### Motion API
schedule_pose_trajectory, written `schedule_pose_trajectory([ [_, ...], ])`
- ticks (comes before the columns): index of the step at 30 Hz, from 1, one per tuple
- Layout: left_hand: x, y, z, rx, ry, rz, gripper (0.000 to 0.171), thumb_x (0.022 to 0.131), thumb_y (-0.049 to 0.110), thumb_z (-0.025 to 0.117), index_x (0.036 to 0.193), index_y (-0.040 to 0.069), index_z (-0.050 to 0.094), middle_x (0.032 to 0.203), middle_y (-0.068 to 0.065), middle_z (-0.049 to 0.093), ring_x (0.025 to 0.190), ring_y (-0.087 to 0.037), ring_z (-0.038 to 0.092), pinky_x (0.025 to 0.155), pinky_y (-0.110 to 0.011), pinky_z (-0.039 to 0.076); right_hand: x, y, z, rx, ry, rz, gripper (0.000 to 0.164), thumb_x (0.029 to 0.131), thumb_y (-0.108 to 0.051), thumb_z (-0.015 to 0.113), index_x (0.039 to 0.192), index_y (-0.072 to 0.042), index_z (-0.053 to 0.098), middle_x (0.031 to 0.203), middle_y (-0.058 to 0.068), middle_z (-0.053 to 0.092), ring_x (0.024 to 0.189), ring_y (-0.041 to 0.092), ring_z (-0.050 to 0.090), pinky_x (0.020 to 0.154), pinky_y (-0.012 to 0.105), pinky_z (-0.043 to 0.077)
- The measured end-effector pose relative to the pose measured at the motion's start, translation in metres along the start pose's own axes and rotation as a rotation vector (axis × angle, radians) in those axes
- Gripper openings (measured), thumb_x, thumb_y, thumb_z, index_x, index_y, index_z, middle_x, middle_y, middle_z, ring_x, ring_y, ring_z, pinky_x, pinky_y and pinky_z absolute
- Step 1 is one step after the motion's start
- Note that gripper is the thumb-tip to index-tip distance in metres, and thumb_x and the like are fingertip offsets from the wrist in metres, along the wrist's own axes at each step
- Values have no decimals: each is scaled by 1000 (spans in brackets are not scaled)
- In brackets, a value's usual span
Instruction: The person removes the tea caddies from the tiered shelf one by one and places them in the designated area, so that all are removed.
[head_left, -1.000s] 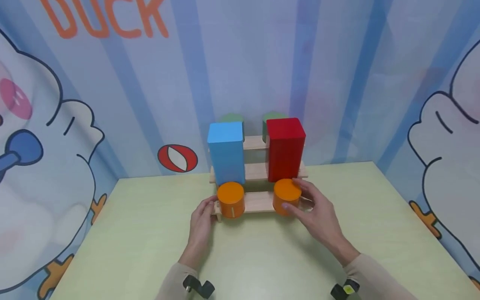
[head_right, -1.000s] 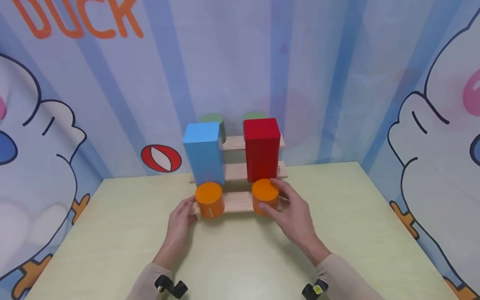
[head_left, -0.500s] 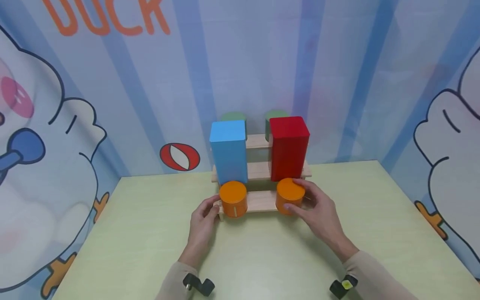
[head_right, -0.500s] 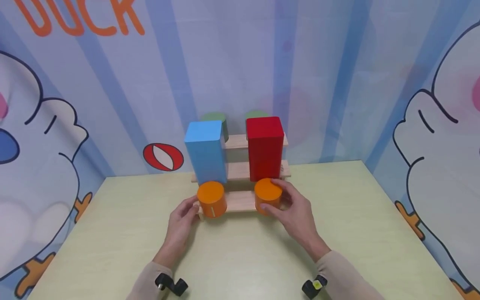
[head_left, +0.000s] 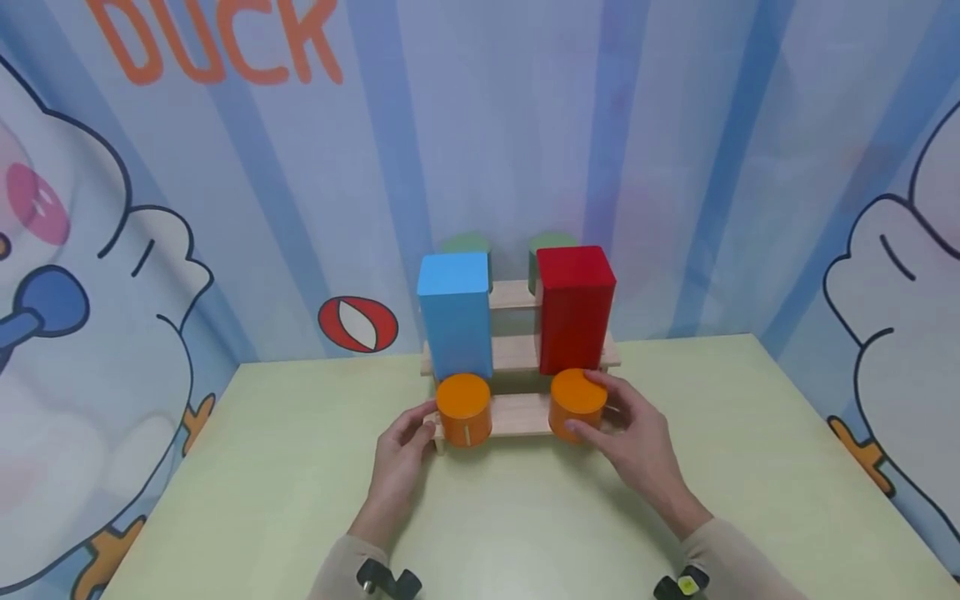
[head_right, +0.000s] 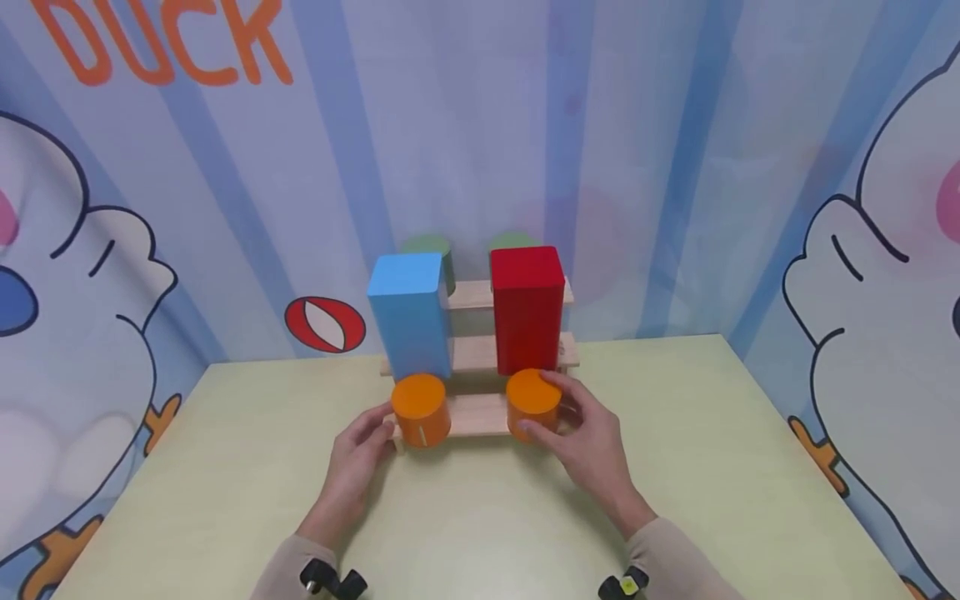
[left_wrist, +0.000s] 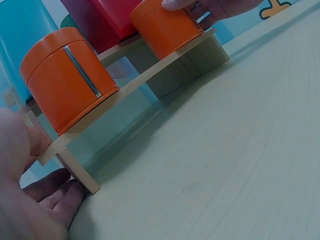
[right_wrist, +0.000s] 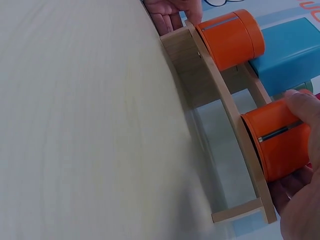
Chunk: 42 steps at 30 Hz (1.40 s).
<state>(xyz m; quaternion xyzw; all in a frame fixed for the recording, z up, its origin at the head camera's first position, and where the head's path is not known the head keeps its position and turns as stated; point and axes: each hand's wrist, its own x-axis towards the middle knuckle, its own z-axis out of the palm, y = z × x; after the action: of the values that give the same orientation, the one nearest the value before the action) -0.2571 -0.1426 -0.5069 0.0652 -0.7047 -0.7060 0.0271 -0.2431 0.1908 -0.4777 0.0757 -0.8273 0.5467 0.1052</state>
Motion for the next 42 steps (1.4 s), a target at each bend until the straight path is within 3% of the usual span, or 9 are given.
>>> schedule_pose_trajectory([
  [5, -1, -1, -1, -5, 1, -1, 38, 114, 6, 58, 150, 9, 68, 160, -13, 61, 150, -31, 54, 120, -39, 55, 0, 2, 3, -3, 10, -12, 75, 96, -23, 91, 162, -24, 57, 159, 4, 63, 136, 30, 67, 108, 20, 57],
  [14, 0, -1, 0, -1, 2, 5, 37, 114, 7, 58, 150, 8, 68, 160, -14, 61, 148, -32, 55, 121, -45, 55, 0, 3, 2, 28, 15, 7, 84, 95, -31, 92, 167, -22, 50, 160, 4, 61, 138, 30, 66, 113, 35, 58],
  [25, 0, -1, 1, 0, 9, -5, 36, 114, 7, 58, 148, 10, 70, 158, -13, 63, 143, -29, 58, 118, -43, 58, -2, -2, -3, 39, -13, 26, 84, 94, -26, 93, 166, -19, 50, 159, 5, 61, 138, 31, 64, 106, 14, 55],
  [28, 0, -2, 1, -1, 10, 3, 37, 114, 7, 58, 149, 9, 70, 158, -14, 62, 141, -29, 59, 116, -42, 59, -2, -4, -5, 31, -26, 36, 84, 95, -24, 93, 167, -19, 49, 160, 5, 61, 139, 31, 64, 110, 22, 57],
  [33, 1, -4, 0, 0, 10, 18, 37, 113, 6, 59, 148, 7, 70, 158, -15, 63, 142, -29, 57, 111, -34, 61, -5, -15, -16, -24, -28, 44, 82, 95, -24, 92, 165, -16, 50, 160, 6, 60, 139, 30, 62, 118, 47, 58],
  [35, 2, -4, 0, -3, 12, 20, 37, 113, 5, 59, 147, 7, 70, 157, -14, 64, 142, -28, 58, 110, -31, 61, -7, -22, -24, -44, -18, 27, 82, 95, -23, 92, 164, -15, 49, 161, 7, 59, 140, 31, 62, 118, 42, 58],
  [39, 2, -2, 0, -3, 11, 18, 36, 113, 5, 58, 146, 7, 71, 155, -13, 65, 137, -27, 59, 109, -31, 62, -7, -39, -47, -62, 19, -47, 80, 95, -21, 92, 163, -12, 50, 159, 10, 61, 137, 31, 63, 108, 13, 54],
  [42, 3, -2, -1, 0, 6, 13, 36, 113, 6, 58, 147, 7, 71, 154, -13, 65, 136, -26, 59, 110, -33, 61, -4, -50, -68, -64, 56, -114, 79, 95, -17, 92, 163, -11, 51, 155, 11, 62, 133, 22, 63, 102, 4, 50],
])
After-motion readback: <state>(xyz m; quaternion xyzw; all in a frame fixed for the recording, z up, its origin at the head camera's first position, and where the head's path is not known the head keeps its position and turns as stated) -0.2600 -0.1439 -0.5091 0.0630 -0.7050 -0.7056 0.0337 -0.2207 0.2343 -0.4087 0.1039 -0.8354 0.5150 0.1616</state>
